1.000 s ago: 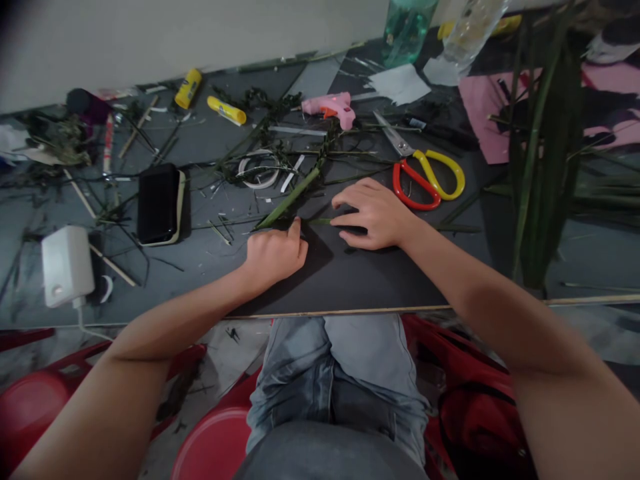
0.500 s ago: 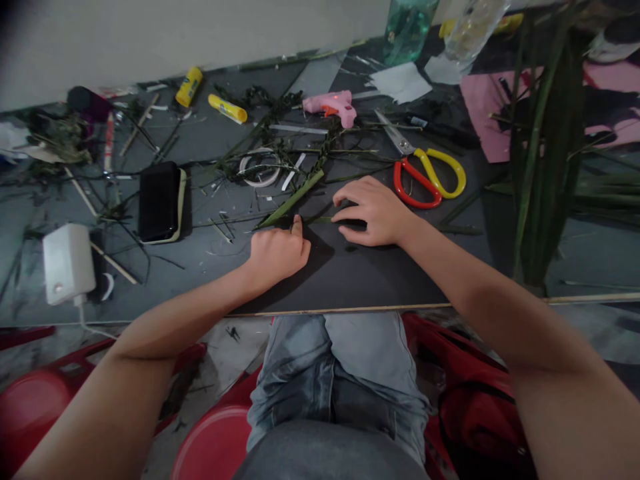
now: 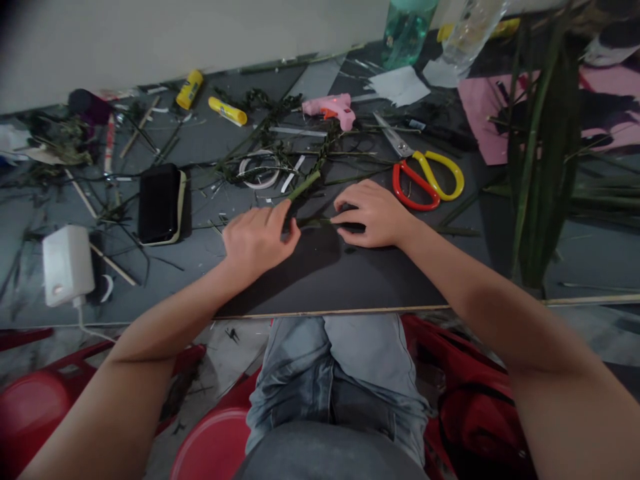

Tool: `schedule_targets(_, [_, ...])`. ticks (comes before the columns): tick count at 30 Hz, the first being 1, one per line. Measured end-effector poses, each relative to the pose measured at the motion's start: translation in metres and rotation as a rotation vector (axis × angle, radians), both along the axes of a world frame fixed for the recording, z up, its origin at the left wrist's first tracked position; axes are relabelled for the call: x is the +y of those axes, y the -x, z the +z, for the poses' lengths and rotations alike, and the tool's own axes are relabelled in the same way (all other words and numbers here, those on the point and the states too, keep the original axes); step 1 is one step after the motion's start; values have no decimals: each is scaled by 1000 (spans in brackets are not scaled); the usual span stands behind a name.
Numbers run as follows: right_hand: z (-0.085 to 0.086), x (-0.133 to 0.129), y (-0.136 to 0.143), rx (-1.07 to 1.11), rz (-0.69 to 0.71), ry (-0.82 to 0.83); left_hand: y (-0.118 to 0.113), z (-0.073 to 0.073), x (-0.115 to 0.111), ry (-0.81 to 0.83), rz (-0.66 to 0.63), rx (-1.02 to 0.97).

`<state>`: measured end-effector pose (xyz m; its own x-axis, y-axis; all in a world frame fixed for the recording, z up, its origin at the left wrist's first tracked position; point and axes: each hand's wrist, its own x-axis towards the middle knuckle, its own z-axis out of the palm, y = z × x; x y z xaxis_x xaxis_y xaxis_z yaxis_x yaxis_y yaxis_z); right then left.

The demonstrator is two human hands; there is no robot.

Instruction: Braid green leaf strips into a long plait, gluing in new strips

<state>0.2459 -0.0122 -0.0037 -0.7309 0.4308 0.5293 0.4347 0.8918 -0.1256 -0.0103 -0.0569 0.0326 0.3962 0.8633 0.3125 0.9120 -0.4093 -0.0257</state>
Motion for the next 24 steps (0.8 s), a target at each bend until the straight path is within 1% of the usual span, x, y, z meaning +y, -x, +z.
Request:
schedule_targets(1, [0, 0, 0, -5, -12, -5, 6, 4, 6, -7, 34, -44])
schedule_targets(3, [-1, 0, 1, -17, -40, -9, 20, 11, 21, 44, 92, -128])
schedule_targets(5, [-3, 0, 1, -37, -65, 0, 36, 16, 36, 170, 108, -177])
schedule_targets(6, [-4, 0, 0, -38, -73, 8, 43, 17, 42, 260, 93, -181])
schedule_targets(8, [-6, 0, 0, -31, -90, 45, 54, 19, 52, 450, 23, -154])
schedule_targets(10, [-7, 0, -1, -19, -112, 89, 60, 20, 59, 576, -52, -136])
schedule_targets(12, [-5, -1, -2, 7, -161, 107, 61, 22, 62, 674, -110, -174])
schedule_targets(15, [0, -3, -5, 63, -287, 94, 57, 29, 63, 826, -152, -314])
schedule_targets(17, [3, -4, -8, 83, -333, 65, 54, 33, 62, 879, -137, -381])
schedule_targets(19, [3, -5, -10, 73, -304, -8, 53, 35, 61, 901, -104, -415])
schedule_targets(22, [4, -6, -7, -6, -214, -118, 55, 31, 62, 910, -94, -523])
schedule_targets(24, [7, -7, -3, -54, -205, -128, 58, 26, 65, 898, -100, -631])
